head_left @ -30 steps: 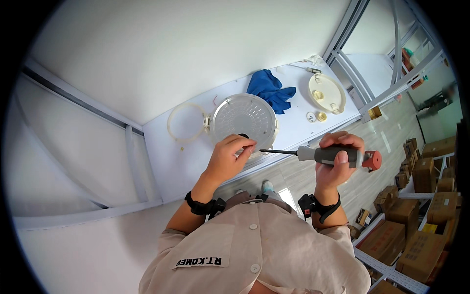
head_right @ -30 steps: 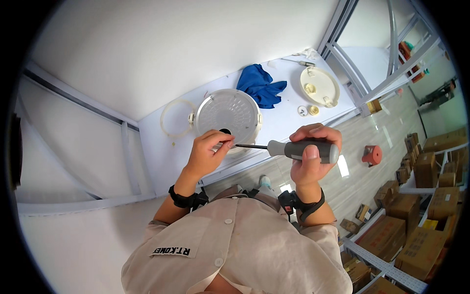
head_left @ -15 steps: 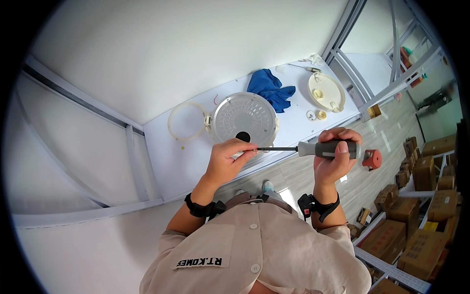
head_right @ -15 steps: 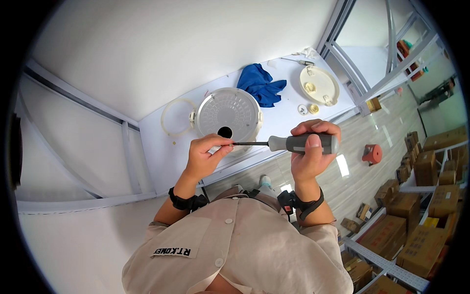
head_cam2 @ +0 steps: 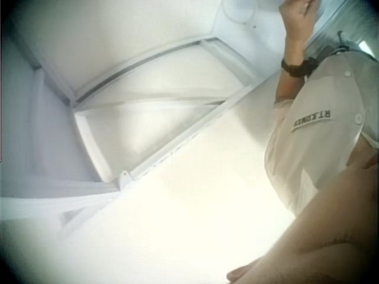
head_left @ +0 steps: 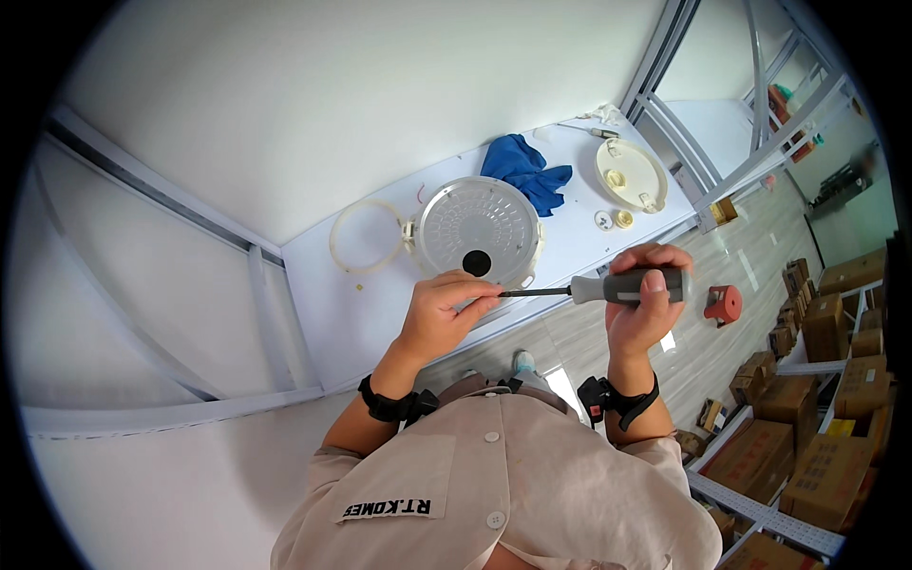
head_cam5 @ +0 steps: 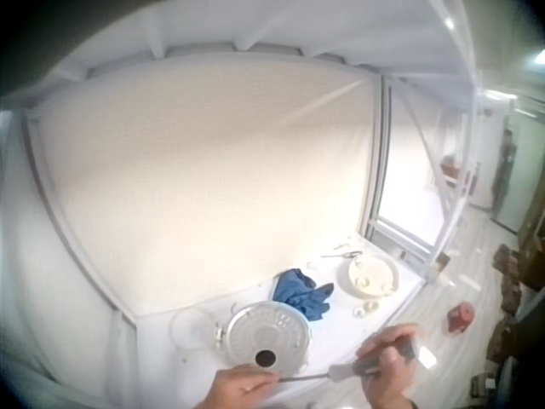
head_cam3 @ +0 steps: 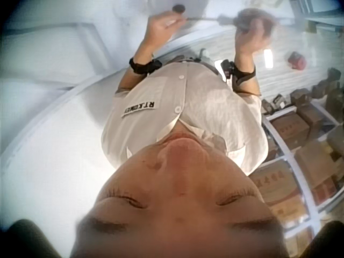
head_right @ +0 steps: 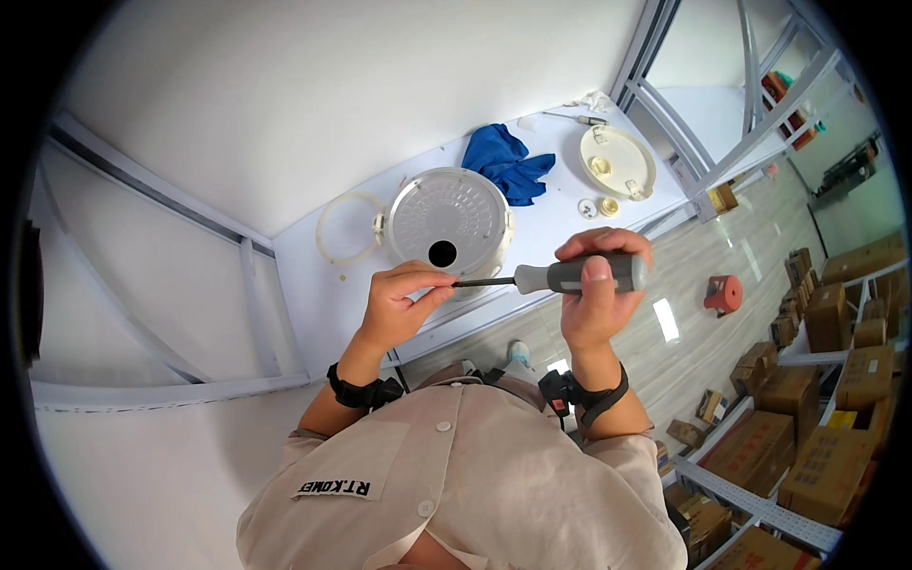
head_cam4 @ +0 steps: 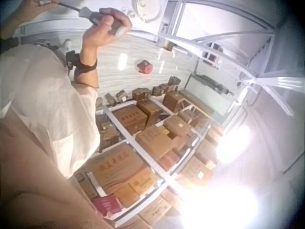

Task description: The person uses a screwdriver to tighten screws on a white circular plastic component and a white bucket-like appliance. They wipe the components with a blue cloth and continue securing parts with the screwdriver.

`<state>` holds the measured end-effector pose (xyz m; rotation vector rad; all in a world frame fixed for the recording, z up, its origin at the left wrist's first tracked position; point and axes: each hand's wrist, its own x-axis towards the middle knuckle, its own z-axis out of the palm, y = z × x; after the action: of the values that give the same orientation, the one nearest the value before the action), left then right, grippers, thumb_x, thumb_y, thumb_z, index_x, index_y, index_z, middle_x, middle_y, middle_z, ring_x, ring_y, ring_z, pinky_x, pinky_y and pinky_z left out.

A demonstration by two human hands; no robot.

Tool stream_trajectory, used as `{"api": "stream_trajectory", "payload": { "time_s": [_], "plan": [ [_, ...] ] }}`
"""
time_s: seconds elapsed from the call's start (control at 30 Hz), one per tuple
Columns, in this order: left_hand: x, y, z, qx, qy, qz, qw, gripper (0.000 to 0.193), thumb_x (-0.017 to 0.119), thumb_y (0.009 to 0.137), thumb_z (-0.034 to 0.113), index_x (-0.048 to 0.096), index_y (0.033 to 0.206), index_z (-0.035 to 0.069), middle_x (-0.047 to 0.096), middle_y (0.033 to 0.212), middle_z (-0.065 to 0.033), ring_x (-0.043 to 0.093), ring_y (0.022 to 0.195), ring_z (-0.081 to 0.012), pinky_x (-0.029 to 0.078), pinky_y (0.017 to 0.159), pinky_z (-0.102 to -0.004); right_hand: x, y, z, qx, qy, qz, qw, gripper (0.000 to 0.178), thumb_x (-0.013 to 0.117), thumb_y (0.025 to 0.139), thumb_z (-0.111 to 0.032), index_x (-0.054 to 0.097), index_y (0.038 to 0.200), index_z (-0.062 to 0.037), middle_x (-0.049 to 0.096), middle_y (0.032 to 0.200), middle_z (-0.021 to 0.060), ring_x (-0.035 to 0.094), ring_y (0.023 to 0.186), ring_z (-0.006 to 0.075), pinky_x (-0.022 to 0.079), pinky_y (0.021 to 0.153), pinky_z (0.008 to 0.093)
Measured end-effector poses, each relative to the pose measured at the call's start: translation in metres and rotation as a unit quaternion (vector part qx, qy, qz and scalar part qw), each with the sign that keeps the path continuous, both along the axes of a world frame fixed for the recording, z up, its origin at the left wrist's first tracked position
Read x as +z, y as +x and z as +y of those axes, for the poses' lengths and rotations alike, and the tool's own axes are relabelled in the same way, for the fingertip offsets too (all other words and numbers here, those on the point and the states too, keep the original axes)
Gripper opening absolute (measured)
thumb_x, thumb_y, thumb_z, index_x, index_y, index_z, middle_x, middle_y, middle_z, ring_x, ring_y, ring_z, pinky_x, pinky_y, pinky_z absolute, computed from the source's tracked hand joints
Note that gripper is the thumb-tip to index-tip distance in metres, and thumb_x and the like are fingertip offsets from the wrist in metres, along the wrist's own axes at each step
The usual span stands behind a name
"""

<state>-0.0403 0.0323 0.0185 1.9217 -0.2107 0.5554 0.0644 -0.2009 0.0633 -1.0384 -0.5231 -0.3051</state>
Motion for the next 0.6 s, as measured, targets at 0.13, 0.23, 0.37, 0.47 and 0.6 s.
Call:
{"api": "stream_trajectory", "payload": {
  "time_s": [0.13, 0.23, 0.37, 0.47, 0.6],
  "plan": [
    [0.004, -0.003, 0.004, -0.006, 0.029, 0.011, 1.0, 0.019, 0.082, 0.084, -0.005, 0.08, 0.102, 0.001, 0.08, 0.097, -0.0129, 0.077, 0.086, -0.0222, 0.059, 0.075, -0.0302, 0.013, -0.002, 0.004, -0.018, -0.052, 0.024, 0.998, 0.052, 0.077, 0.096, -0.018, 0.045, 0.133, -0.0029, 0.062, 0.108, 0.0134, 0.062, 0.095, 0.0184, 0.053, 0.084, 0.032],
    [0.002, -0.003, 0.007, -0.007, 0.055, -0.003, 0.998, 0.022, 0.083, 0.083, -0.004, 0.079, 0.104, 0.002, 0.08, 0.098, -0.0124, 0.076, 0.087, -0.0247, 0.06, 0.077, -0.033, 0.014, -0.005, 0.004, -0.06, -0.102, -0.012, 0.993, 0.077, 0.089, 0.089, -0.015, 0.041, 0.147, -0.0004, 0.063, 0.118, 0.0142, 0.063, 0.104, 0.0198, 0.054, 0.093, 0.034],
    [-0.005, 0.007, 0.006, 0.001, 0.123, -0.035, 0.992, 0.03, 0.085, 0.08, -0.001, 0.078, 0.109, 0.004, 0.081, 0.097, -0.0098, 0.075, 0.09, -0.0267, 0.058, 0.083, -0.0378, 0.021, -0.015, 0.01, 0.011, -0.184, -0.087, 0.979, 0.08, 0.084, 0.092, -0.012, 0.039, 0.157, 0.0032, 0.065, 0.124, 0.0167, 0.066, 0.117, 0.0245, 0.055, 0.099, 0.0373],
    [-0.011, 0.012, 0.004, 0.026, 0.141, -0.041, 0.989, 0.036, 0.086, 0.078, 0.001, 0.078, 0.113, 0.007, 0.081, 0.096, -0.0076, 0.074, 0.091, -0.0262, 0.057, 0.086, -0.0386, 0.023, -0.017, 0.017, 0.032, -0.208, -0.111, 0.971, 0.077, 0.082, 0.095, -0.013, 0.039, 0.157, 0.004, 0.066, 0.127, 0.0187, 0.067, 0.118, 0.0246, 0.056, 0.098, 0.0373],
    [-0.018, 0.022, 0.003, 0.047, 0.136, -0.031, 0.989, 0.04, 0.087, 0.079, 0.005, 0.076, 0.117, 0.008, 0.08, 0.094, -0.0057, 0.073, 0.089, -0.0257, 0.056, 0.087, -0.0384, 0.024, -0.016, 0.02, 0.033, -0.238, -0.129, 0.962, 0.074, 0.079, 0.097, -0.014, 0.04, 0.157, 0.0029, 0.068, 0.129, 0.0216, 0.07, 0.113, 0.0254, 0.059, 0.095, 0.0382]
  ]
}}
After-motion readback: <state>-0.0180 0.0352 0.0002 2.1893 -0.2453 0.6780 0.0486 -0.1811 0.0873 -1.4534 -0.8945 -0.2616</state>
